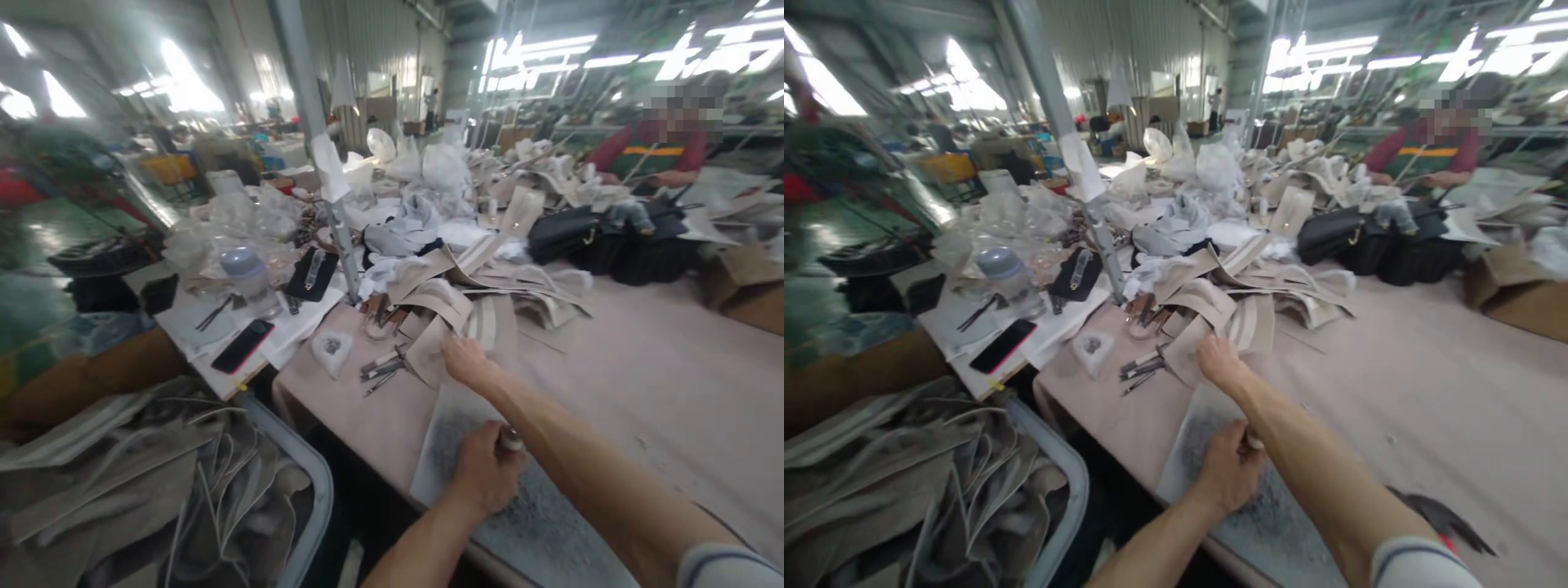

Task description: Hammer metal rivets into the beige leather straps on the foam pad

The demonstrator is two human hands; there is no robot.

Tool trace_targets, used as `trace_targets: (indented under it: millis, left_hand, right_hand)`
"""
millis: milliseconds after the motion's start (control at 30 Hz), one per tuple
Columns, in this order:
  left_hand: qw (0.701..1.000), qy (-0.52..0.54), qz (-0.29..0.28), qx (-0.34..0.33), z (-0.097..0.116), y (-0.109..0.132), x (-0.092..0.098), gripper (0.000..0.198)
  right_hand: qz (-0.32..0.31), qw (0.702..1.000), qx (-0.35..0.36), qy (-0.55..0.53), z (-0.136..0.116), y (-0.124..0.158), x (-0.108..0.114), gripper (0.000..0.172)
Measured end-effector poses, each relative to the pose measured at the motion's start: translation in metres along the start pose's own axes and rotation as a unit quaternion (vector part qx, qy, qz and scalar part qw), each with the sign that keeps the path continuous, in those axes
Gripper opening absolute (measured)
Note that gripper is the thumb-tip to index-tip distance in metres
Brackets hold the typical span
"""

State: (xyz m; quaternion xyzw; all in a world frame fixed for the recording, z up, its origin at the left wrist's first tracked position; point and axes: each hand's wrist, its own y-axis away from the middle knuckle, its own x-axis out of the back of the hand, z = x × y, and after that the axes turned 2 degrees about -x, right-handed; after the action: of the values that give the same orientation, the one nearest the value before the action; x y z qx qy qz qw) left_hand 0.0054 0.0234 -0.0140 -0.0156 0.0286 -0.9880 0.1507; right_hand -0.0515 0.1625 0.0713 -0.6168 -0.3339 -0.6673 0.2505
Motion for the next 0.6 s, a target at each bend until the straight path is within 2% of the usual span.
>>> trace_targets:
  millis: [67,167,300,367,467,533,600]
  left_hand:
    - [1.0,-0.012,0.003,-0.019,0.003,0.003,0.003,0.012]
    - [0.999,-0.031,0.003,-0.025,0.007,0.006,0.005,0.015]
    - [0.998,-0.048,0.007,-0.03,0.004,0.007,0.007,0.014]
    - [0.998,-0.045,0.008,-0.038,0.002,0.008,0.008,0.015]
    - [0.999,-0.022,0.013,-0.034,0.002,0.011,0.01,0.019]
    - [0.999,-0.008,0.028,-0.021,0.003,0.014,0.01,0.019]
    - [0.999,-0.003,0.054,-0.009,0.004,0.016,0.011,0.021]
  right_hand:
    - [0.013,1.0,0.011,-0.008,0.011,0.014,0.015,0.029]
    - [0.069,0.997,0.004,-0.023,0.024,0.05,0.04,0.03]
    - [0.225,0.972,-0.028,-0.063,0.041,0.126,0.065,0.036]
    - [0.282,0.951,-0.087,-0.091,0.046,0.171,0.07,0.037]
    - [0.249,0.936,-0.219,-0.119,0.048,0.234,0.062,0.041]
    - [0.191,0.931,-0.283,-0.128,0.046,0.263,0.046,0.044]
    - [0.118,0.93,-0.316,-0.143,0.041,0.279,0.023,0.048]
